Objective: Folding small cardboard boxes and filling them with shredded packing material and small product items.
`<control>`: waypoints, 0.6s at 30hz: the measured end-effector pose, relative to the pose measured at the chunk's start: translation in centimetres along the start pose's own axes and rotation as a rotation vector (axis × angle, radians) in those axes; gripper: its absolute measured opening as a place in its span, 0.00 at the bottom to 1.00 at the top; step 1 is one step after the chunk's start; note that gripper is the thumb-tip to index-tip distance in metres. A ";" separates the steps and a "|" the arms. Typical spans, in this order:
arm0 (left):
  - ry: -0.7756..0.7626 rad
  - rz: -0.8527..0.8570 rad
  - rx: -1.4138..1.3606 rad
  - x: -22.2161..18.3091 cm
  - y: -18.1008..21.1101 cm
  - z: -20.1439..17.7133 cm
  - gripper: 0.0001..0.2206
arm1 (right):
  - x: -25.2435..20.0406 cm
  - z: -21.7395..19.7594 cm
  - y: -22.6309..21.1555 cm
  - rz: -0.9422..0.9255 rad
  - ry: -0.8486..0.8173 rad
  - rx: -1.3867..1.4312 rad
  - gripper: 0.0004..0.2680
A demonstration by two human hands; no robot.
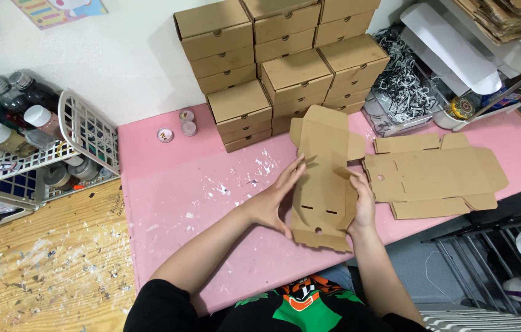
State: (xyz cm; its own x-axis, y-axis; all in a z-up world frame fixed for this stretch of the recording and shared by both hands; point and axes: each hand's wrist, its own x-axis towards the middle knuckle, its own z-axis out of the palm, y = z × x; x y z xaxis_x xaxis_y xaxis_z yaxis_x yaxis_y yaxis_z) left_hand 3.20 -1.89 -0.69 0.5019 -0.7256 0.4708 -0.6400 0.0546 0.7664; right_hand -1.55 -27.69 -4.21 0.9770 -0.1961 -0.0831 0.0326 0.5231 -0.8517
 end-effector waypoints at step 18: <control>0.357 -0.204 -0.403 -0.5 -2.7 2.4 0.24 | -3.0 -2.6 -3.7 -0.170 -0.472 -0.381 0.38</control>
State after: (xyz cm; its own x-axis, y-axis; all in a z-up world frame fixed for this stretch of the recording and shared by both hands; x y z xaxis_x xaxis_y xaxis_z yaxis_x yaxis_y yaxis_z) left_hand 3.31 -3.29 -4.00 0.8020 -0.4763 0.3605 -0.2726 0.2452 0.9304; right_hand -5.15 -31.18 -2.10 0.9554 0.1817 0.2328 0.2032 0.1677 -0.9647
